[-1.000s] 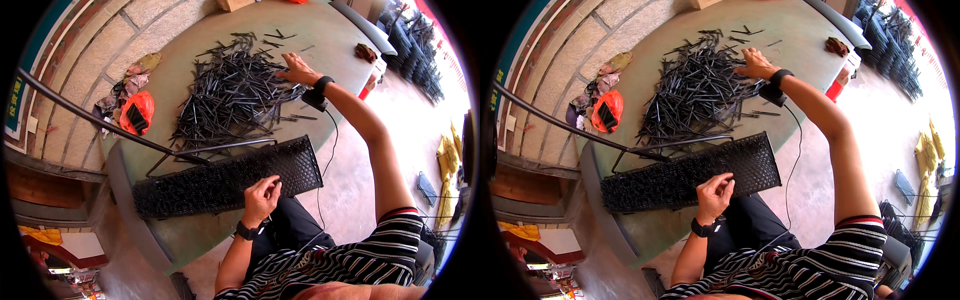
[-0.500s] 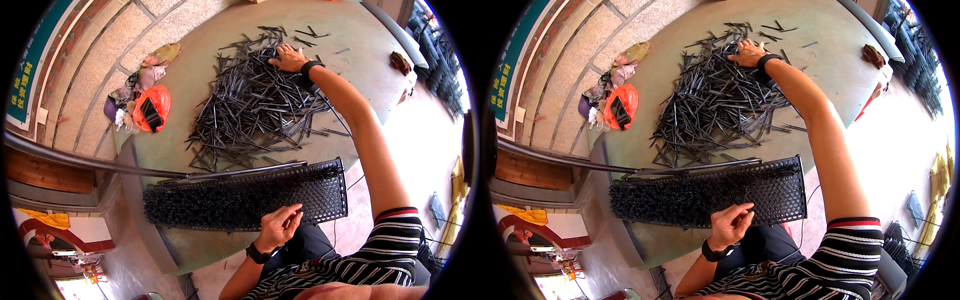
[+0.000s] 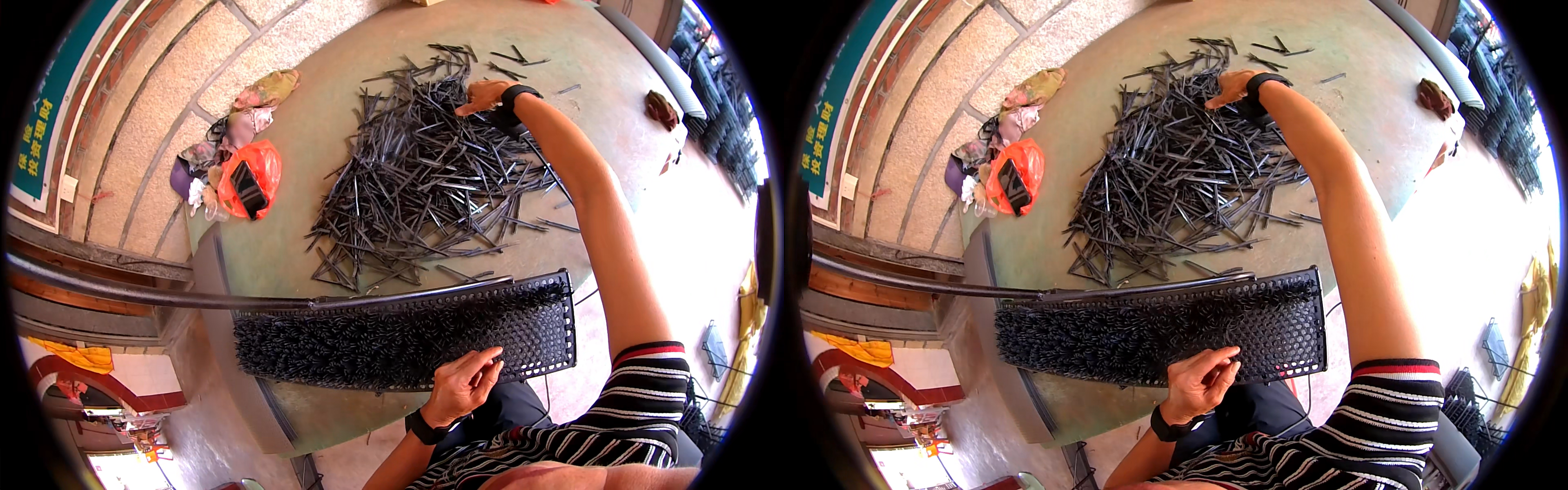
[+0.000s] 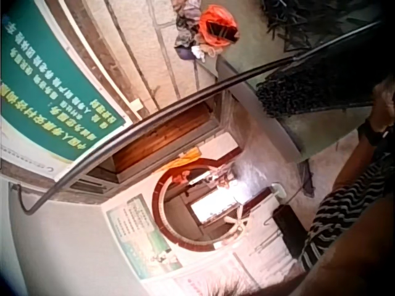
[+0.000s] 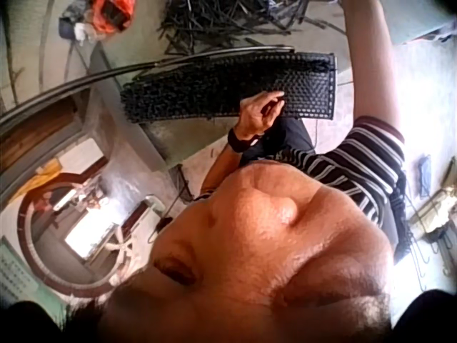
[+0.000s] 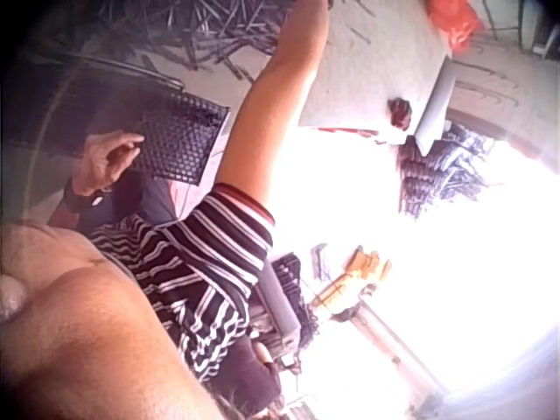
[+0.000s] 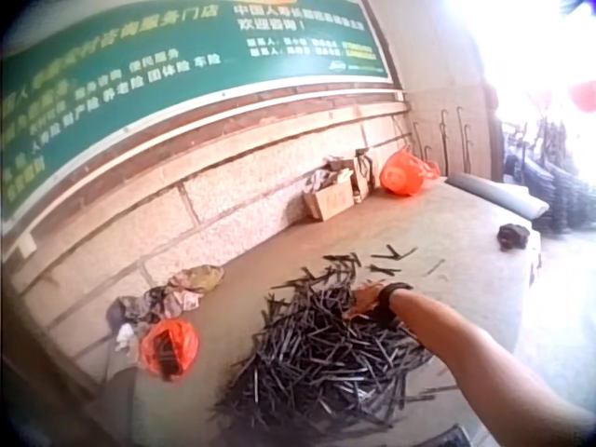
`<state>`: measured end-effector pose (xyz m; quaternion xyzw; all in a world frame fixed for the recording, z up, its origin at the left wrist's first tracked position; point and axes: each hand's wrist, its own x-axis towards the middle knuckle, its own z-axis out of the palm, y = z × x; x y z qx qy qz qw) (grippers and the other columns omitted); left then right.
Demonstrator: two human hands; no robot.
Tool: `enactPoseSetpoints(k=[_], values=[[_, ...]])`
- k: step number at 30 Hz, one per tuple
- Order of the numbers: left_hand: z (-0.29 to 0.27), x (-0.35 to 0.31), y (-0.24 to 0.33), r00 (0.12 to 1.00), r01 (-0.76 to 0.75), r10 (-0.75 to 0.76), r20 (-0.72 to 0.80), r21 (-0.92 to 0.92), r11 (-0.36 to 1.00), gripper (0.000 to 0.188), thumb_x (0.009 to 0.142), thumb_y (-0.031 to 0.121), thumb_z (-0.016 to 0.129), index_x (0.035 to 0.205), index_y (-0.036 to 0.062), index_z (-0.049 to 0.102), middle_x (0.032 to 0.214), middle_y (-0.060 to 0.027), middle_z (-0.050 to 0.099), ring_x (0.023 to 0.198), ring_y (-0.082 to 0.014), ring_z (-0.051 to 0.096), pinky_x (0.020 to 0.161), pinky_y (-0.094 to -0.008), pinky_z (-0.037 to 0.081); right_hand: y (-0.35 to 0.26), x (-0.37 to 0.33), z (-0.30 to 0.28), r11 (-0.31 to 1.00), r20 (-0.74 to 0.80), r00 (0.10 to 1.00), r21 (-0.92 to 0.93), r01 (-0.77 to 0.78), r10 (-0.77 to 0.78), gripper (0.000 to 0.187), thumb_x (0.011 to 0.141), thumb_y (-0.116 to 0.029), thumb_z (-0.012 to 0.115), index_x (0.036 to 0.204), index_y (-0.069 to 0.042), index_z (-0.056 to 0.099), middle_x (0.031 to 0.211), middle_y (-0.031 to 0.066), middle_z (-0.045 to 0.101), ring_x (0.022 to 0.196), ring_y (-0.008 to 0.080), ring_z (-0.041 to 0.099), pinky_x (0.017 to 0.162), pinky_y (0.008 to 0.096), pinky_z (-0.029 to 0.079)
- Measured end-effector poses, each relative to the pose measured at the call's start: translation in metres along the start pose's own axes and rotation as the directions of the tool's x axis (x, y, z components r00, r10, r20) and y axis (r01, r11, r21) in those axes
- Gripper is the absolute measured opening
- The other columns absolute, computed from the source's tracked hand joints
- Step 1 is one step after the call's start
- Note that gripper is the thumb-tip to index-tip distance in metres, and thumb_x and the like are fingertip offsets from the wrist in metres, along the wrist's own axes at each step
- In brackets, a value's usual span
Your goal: The person inserts thin black bristles into the holes of a rectangular broom head, holding a bundle in the left hand and placing them one by one with the right hand. The person repeatedly picks up more bristles from a pile on the table and continues inserting them into the broom head.
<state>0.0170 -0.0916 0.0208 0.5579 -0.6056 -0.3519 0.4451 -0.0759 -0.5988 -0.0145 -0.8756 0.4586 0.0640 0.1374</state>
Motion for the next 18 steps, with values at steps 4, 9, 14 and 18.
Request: enactPoseSetpoints(k=[4, 9, 14, 18], values=[[0.001, 0.001, -0.001, 1.000, 0.004, -0.004, -0.002, -0.011, 1.000, 0.023, 0.077, 0.004, 0.070, 0.099, 0.0056, 0.066, 0.065, -0.0028, 0.059, 0.045, -0.0075, 0.048, 0.043, -0.0209, 0.038, 0.015, 0.006, 0.014, 0.996, -0.048, 0.996, 0.045, 0.076, -0.073, 0.070, 0.075, -0.070, 0.052, 0.061, -0.002, 0.055, 0.059, 0.0082, 0.055, 0.055, 0.0253, 0.052, 0.055, 0.0406, 0.040], [-0.001, 0.001, -0.001, 1.000, 0.007, -0.007, 0.004, 0.006, 1.000, 0.022, 0.077, 0.004, 0.069, 0.099, 0.0052, 0.066, 0.065, -0.0034, 0.059, 0.046, -0.0083, 0.051, 0.044, -0.0213, 0.040, 0.021, 0.002, 0.016, 0.986, -0.006, 0.992, 0.109, 0.129, -0.129, 0.070, 0.078, -0.068, 0.048, 0.063, 0.000, 0.057, 0.061, 0.0096, 0.057, 0.057, 0.0260, 0.055, 0.057, 0.0406, 0.042], [0.000, 0.002, -0.001, 1.000, -0.009, 0.009, -0.005, -0.008, 1.000, 0.022, 0.077, 0.003, 0.069, 0.099, 0.0050, 0.066, 0.065, -0.0036, 0.059, 0.047, -0.0087, 0.051, 0.045, -0.0214, 0.040, 0.021, 0.005, 0.002, 0.968, 0.019, 0.999, 0.248, -0.042, 0.038, 0.071, 0.080, -0.065, 0.045, 0.076, 0.003, 0.062, 0.075, 0.0174, 0.063, 0.074, 0.0303, 0.062, 0.071, 0.0432, 0.046], [-0.001, 0.000, -0.002, 1.000, -0.005, 0.005, -0.014, -0.002, 1.000, 0.022, 0.077, 0.003, 0.068, 0.099, 0.0048, 0.065, 0.065, -0.0039, 0.059, 0.047, -0.0089, 0.051, 0.045, -0.0215, 0.041, -0.031, -0.018, 0.001, 0.995, -0.010, 0.996, 0.049, -0.083, 0.084, 0.064, 0.084, -0.055, 0.044, 0.084, 0.005, 0.062, 0.093, 0.0217, 0.063, 0.089, 0.0342, 0.061, 0.077, 0.0465, 0.046]])
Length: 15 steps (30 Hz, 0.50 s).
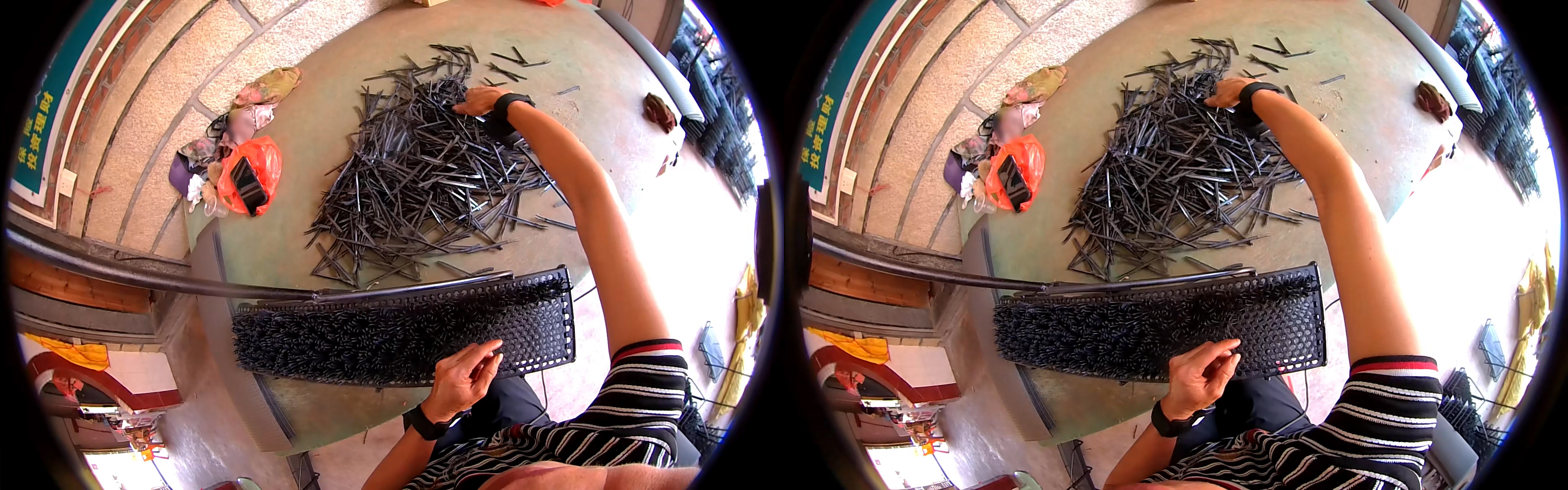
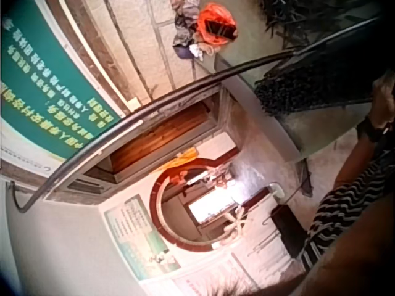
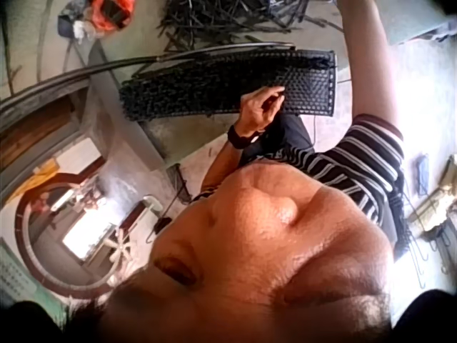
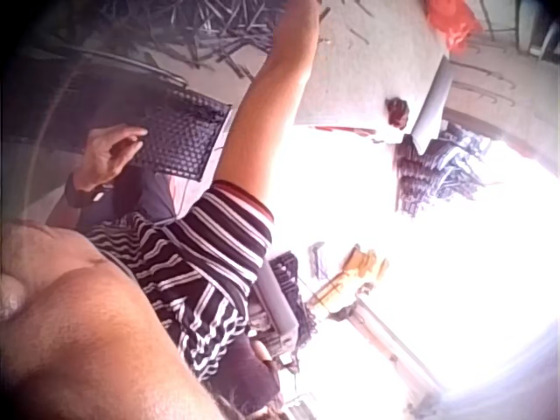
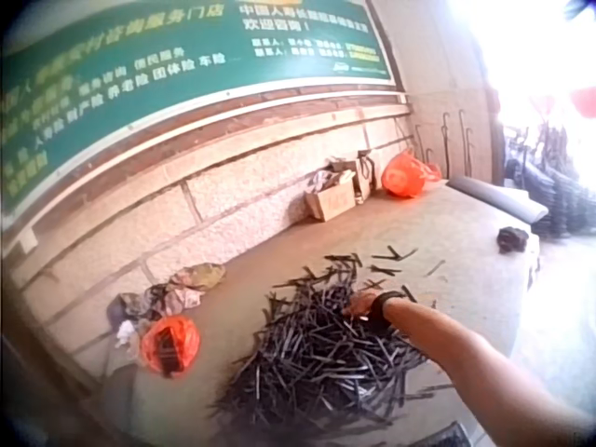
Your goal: The person inserts thin black bristles into the holes of a rectangular broom head, holding a bundle in the left hand and placing them one by one with the right hand. The person repeatedly picks up more bristles from a pile on the table and continues inserting them into the broom head.
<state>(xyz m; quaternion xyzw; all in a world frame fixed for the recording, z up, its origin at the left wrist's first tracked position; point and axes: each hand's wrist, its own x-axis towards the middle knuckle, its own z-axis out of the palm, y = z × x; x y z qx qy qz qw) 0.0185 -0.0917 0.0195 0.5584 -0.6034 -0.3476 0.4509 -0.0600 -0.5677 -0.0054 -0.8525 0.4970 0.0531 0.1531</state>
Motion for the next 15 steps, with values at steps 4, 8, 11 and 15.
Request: enactPoseSetpoints(k=[4, 8, 11, 15], values=[[-0.001, 0.002, 0.000, 1.000, -0.019, 0.019, 0.004, 0.004, 1.000, 0.021, 0.078, 0.003, 0.068, 0.098, 0.0045, 0.065, 0.065, -0.0043, 0.059, 0.048, -0.0092, 0.052, 0.046, -0.0215, 0.041, 0.006, -0.004, 0.002, 0.977, 0.044, 0.981, -0.095, 0.192, -0.188, 0.035, 0.086, -0.032, 0.046, 0.092, -0.001, 0.061, 0.087, 0.0236, 0.061, 0.084, 0.0390, 0.059, 0.069, 0.0492, 0.046], [0.000, 0.001, 0.000, 1.000, -0.017, 0.017, -0.001, -0.019, 1.000, 0.020, 0.078, 0.003, 0.067, 0.098, 0.0042, 0.065, 0.066, -0.0048, 0.059, 0.048, -0.0090, 0.052, 0.046, -0.0213, 0.041, 0.031, -0.011, 0.002, 0.962, 0.101, 0.962, -0.076, 0.263, -0.255, 0.038, 0.088, -0.034, 0.044, 0.088, 0.001, 0.059, 0.075, 0.0190, 0.061, 0.071, 0.0344, 0.059, 0.061, 0.0451, 0.046], [-0.001, 0.001, 0.000, 1.000, -0.012, 0.012, -0.001, -0.030, 0.999, 0.019, 0.078, 0.003, 0.067, 0.097, 0.0040, 0.065, 0.067, -0.0047, 0.059, 0.049, -0.0082, 0.053, 0.046, -0.0209, 0.042, 0.029, -0.033, -0.006, 0.998, 0.190, 0.980, 0.010, 0.065, -0.066, 0.048, 0.090, -0.042, 0.044, 0.087, 0.004, 0.057, 0.078, 0.0189, 0.060, 0.075, 0.0326, 0.059, 0.068, 0.0436, 0.043], [-0.002, 0.000, -0.002, 1.000, -0.008, 0.009, 0.018, -0.048, 0.999, 0.019, 0.078, 0.004, 0.068, 0.098, 0.0033, 0.065, 0.068, -0.0043, 0.060, 0.050, -0.0084, 0.055, 0.047, -0.0209, 0.043, 0.050, -0.058, -0.008, 0.984, 0.246, 0.963, -0.113, 0.138, -0.106, 0.044, 0.089, -0.042, 0.048, 0.094, 0.001, 0.057, 0.079, 0.0163, 0.061, 0.076, 0.0297, 0.058, 0.070, 0.0422, 0.044]])
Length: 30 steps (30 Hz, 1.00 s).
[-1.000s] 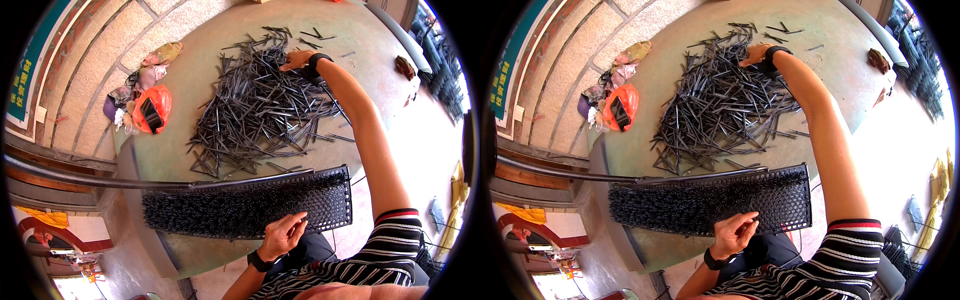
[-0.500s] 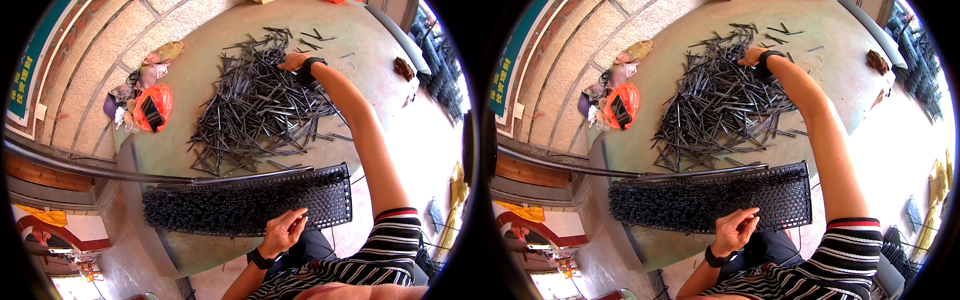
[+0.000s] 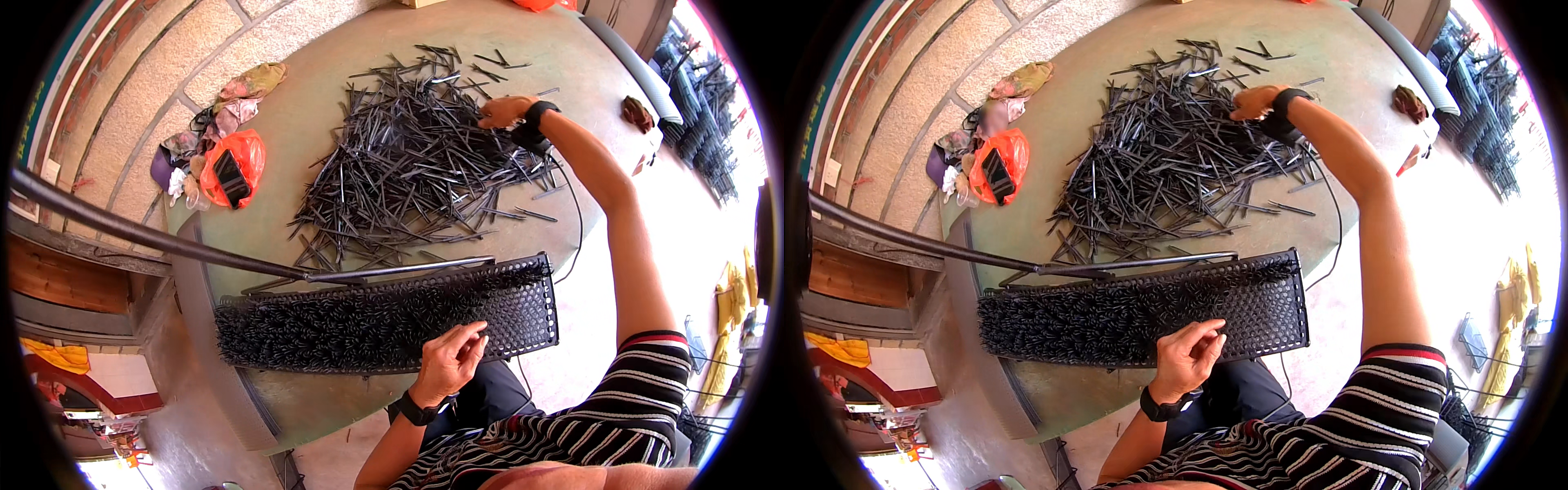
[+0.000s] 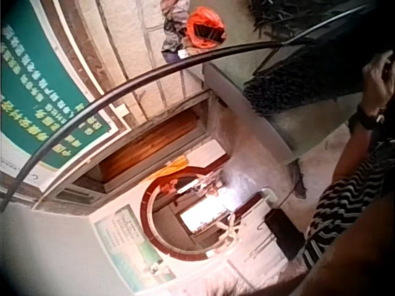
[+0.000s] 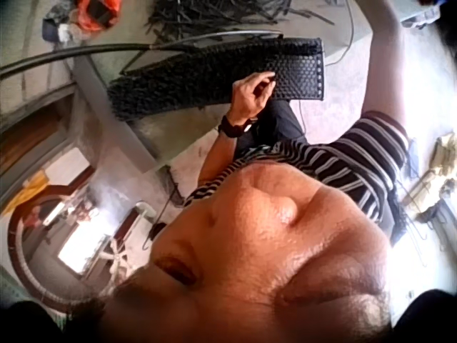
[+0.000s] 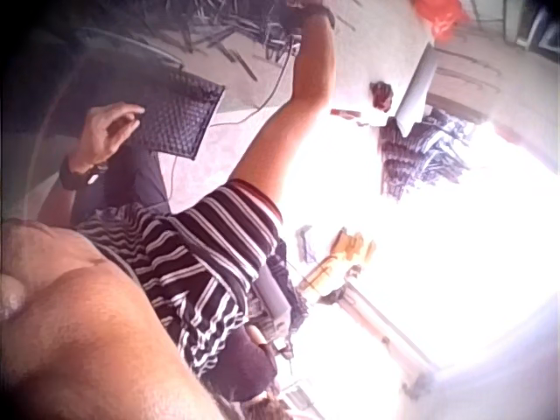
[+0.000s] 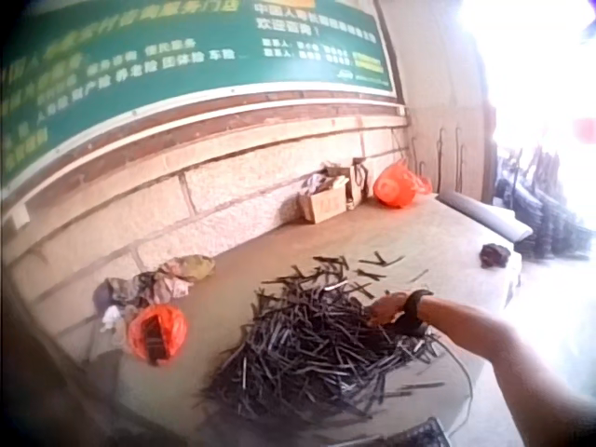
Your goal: The person inserts thin black bristles into the holes of a rectangular broom head, holding a bundle in the left hand and placing them one by one with the right hand. The person repeatedly picks up more bristles from a pile on the table and continues inserting them into the broom head.
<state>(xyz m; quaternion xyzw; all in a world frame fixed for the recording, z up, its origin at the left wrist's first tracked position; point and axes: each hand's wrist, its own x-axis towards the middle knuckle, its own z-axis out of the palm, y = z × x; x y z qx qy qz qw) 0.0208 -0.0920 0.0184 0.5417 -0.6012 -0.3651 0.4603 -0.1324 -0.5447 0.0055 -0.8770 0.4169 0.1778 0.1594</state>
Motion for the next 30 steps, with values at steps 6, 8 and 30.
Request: enactPoseSetpoints(k=[6, 8, 30], values=[[0.001, 0.000, -0.001, 1.000, -0.012, 0.012, -0.008, -0.019, 1.000, 0.019, 0.079, 0.004, 0.067, 0.098, 0.0032, 0.065, 0.068, -0.0041, 0.060, 0.051, -0.0076, 0.056, 0.047, -0.0205, 0.043, 0.004, -0.046, 0.004, 0.995, 0.041, 0.999, -0.104, -0.013, 0.017, 0.037, 0.083, -0.038, 0.058, 0.103, -0.006, 0.058, 0.085, 0.0125, 0.062, 0.078, 0.0263, 0.059, 0.070, 0.0403, 0.046], [0.001, -0.002, -0.003, 1.000, 0.000, 0.000, -0.010, -0.030, 1.000, 0.018, 0.079, 0.003, 0.066, 0.098, 0.0029, 0.065, 0.068, -0.0038, 0.059, 0.050, -0.0071, 0.055, 0.047, -0.0205, 0.043, -0.021, -0.065, -0.010, 0.993, 0.140, 0.985, -0.066, -0.093, 0.101, 0.044, 0.077, -0.035, 0.066, 0.108, -0.005, 0.057, 0.086, 0.0110, 0.062, 0.077, 0.0239, 0.059, 0.069, 0.0374, 0.046], [0.002, -0.001, 0.000, 0.999, -0.017, 0.015, -0.028, -0.073, 0.997, 0.016, 0.081, 0.005, 0.066, 0.096, 0.0008, 0.064, 0.067, -0.0032, 0.060, 0.052, -0.0056, 0.055, 0.048, -0.0190, 0.043, -0.014, -0.055, 0.036, 0.984, -0.059, 0.984, 0.071, -0.164, 0.168, 0.088, 0.041, -0.042, 0.087, 0.110, -0.001, 0.051, 0.113, 0.0164, 0.055, 0.110, 0.0323, 0.050, 0.089, 0.0446, 0.043]])
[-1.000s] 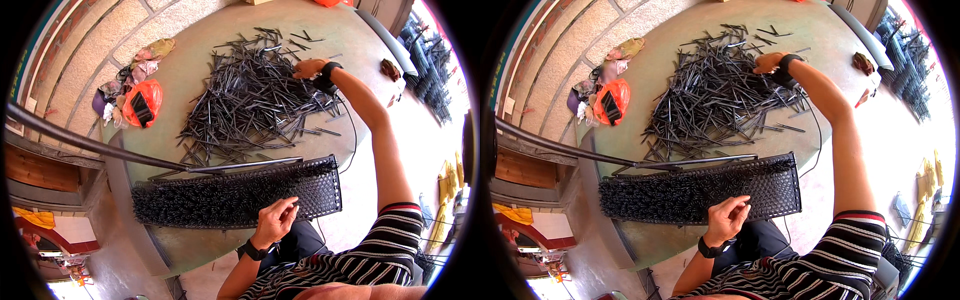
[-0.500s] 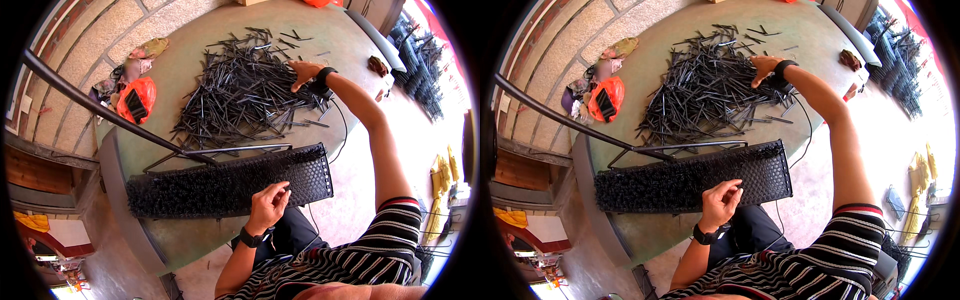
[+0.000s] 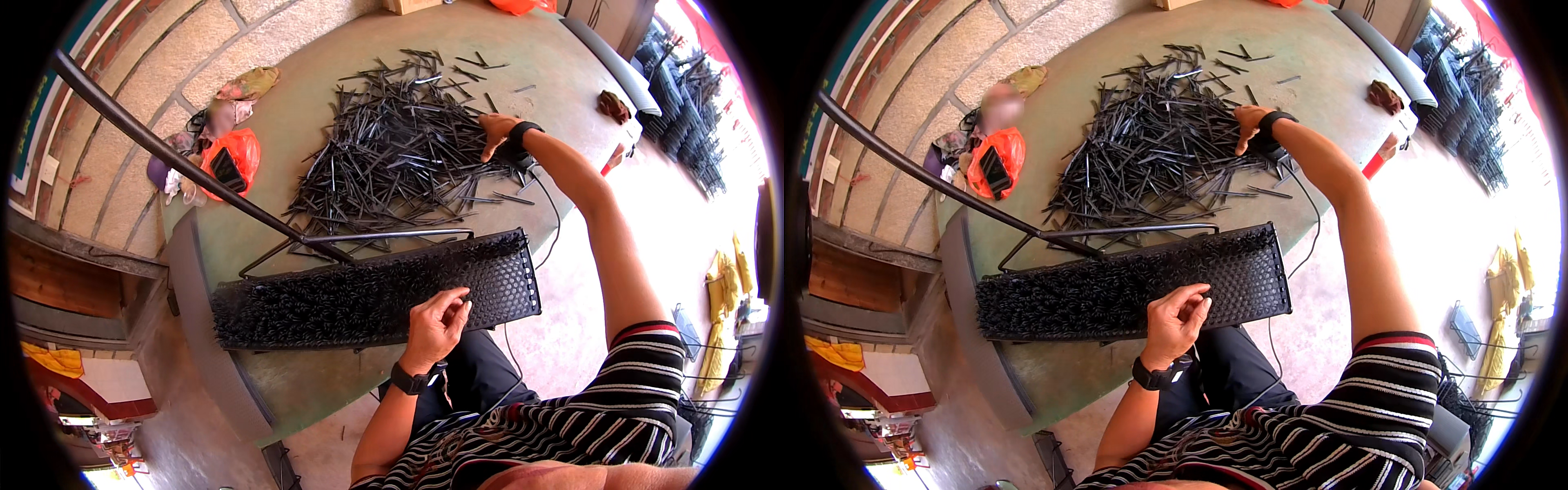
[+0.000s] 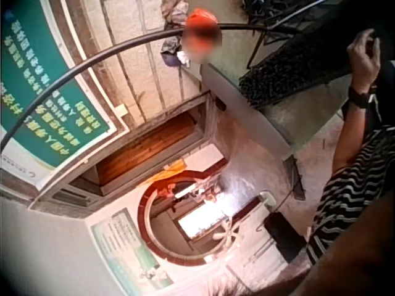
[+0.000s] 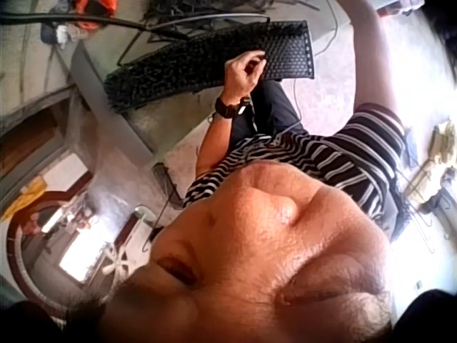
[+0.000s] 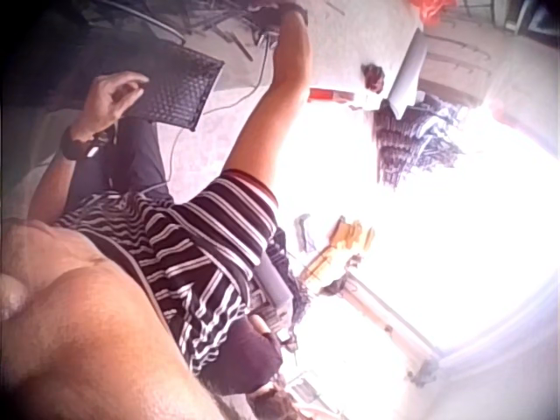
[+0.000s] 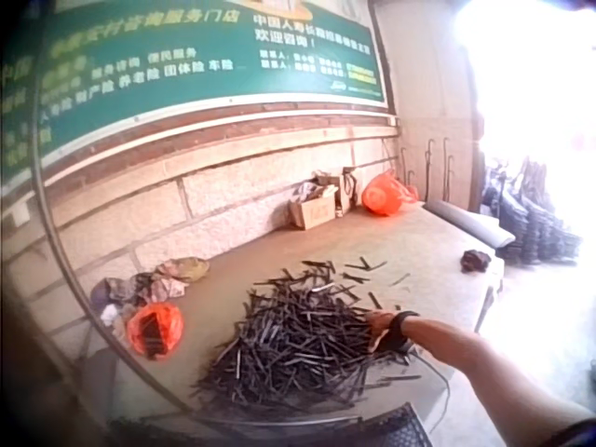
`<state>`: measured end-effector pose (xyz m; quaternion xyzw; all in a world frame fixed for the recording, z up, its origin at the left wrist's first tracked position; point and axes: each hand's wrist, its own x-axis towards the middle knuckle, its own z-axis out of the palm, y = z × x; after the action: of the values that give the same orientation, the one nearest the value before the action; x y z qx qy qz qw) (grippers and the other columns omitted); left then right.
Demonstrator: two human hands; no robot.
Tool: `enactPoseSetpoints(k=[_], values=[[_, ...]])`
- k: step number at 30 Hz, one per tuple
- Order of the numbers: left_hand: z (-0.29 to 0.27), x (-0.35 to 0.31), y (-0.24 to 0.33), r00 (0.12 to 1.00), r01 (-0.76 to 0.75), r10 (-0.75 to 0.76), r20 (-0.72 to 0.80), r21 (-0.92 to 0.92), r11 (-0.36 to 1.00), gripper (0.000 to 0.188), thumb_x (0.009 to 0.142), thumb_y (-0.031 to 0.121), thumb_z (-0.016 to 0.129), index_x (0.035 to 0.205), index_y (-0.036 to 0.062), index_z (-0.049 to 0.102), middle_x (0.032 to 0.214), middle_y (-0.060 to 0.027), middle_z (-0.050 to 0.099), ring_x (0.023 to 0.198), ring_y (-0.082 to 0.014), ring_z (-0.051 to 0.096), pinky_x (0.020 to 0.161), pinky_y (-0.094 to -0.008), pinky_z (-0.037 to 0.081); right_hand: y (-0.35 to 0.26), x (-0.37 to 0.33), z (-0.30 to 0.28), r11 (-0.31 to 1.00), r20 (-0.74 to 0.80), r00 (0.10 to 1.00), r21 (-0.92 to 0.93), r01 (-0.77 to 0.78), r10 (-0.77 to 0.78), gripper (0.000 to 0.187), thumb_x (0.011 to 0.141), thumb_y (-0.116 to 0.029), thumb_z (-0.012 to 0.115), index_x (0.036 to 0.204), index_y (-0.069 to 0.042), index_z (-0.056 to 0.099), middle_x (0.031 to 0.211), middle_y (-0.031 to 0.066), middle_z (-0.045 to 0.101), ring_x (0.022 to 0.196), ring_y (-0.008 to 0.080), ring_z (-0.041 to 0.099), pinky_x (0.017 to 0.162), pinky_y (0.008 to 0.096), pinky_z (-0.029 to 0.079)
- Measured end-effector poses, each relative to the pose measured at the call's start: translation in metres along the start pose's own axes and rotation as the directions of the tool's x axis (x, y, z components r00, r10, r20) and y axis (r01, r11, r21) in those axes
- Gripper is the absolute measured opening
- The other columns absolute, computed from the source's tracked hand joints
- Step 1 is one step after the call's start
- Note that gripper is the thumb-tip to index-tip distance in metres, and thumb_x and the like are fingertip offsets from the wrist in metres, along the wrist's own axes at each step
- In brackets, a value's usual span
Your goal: The person inserts thin black bristles into the holes of a rectangular broom head, holding a bundle in the left hand and placing them one by one with the right hand. The person repeatedly picks up more bristles from a pile on the table and continues inserting them into the broom head.
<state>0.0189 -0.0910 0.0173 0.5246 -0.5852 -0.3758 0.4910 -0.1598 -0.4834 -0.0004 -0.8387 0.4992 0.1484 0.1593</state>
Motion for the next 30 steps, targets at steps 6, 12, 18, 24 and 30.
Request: enactPoseSetpoints(k=[6, 12, 18, 24, 30], values=[[0.001, 0.001, -0.001, 0.999, -0.031, 0.031, 0.011, 0.002, 1.000, 0.017, 0.081, 0.004, 0.066, 0.097, 0.0004, 0.064, 0.067, -0.0024, 0.059, 0.052, -0.0044, 0.053, 0.047, -0.0185, 0.041, 0.014, 0.015, 0.007, 1.000, -0.049, 0.999, -0.023, -0.020, 0.018, 0.081, 0.043, -0.040, 0.086, 0.105, -0.001, 0.054, 0.106, 0.0179, 0.057, 0.107, 0.0315, 0.053, 0.087, 0.0398, 0.044], [0.000, -0.001, -0.002, 1.000, -0.025, 0.025, 0.007, -0.009, 1.000, 0.017, 0.081, 0.003, 0.065, 0.098, 0.0001, 0.063, 0.067, -0.0026, 0.058, 0.051, -0.0045, 0.052, 0.047, -0.0186, 0.041, -0.017, -0.008, 0.013, 0.997, -0.235, 0.970, -0.060, 0.046, -0.059, 0.051, 0.046, -0.026, 0.083, 0.084, 0.002, 0.063, 0.090, 0.0170, 0.065, 0.089, 0.0295, 0.063, 0.072, 0.0394, 0.050], [0.001, 0.001, 0.000, 0.999, -0.043, 0.043, 0.028, -0.010, 0.999, 0.018, 0.080, 0.003, 0.065, 0.098, 0.0002, 0.063, 0.068, -0.0030, 0.058, 0.051, -0.0048, 0.051, 0.047, -0.0190, 0.040, -0.013, -0.008, 0.008, 0.993, -0.046, 0.992, -0.011, -0.122, 0.121, 0.053, 0.048, -0.019, 0.080, 0.093, -0.002, 0.060, 0.089, 0.0155, 0.064, 0.088, 0.0318, 0.063, 0.070, 0.0402, 0.050], [-0.002, -0.002, 0.012, 0.995, -0.101, 0.100, 0.012, 0.047, 0.994, 0.013, 0.079, 0.002, 0.066, 0.092, 0.0005, 0.065, 0.067, -0.0032, 0.058, 0.050, -0.0054, 0.049, 0.046, -0.0192, 0.038, -0.005, -0.008, 0.033, 0.999, -0.273, 0.961, -0.038, 0.035, -0.044, 0.042, 0.053, -0.021, 0.074, 0.086, -0.001, 0.056, 0.083, 0.0197, 0.061, 0.084, 0.0376, 0.060, 0.067, 0.0464, 0.047], [-0.025, -0.009, 0.077, 0.974, -0.164, 0.163, -0.158, 0.004, 0.986, 0.012, 0.077, -0.001, 0.066, 0.090, -0.0009, 0.066, 0.067, -0.0043, 0.058, 0.053, -0.0075, 0.052, 0.048, -0.0188, 0.039, -0.021, -0.019, 0.025, 0.976, -0.402, 0.898, -0.187, 0.111, -0.179, 0.036, 0.056, -0.020, 0.069, 0.083, -0.003, 0.052, 0.077, 0.0172, 0.059, 0.081, 0.0370, 0.058, 0.077, 0.0498, 0.038]])
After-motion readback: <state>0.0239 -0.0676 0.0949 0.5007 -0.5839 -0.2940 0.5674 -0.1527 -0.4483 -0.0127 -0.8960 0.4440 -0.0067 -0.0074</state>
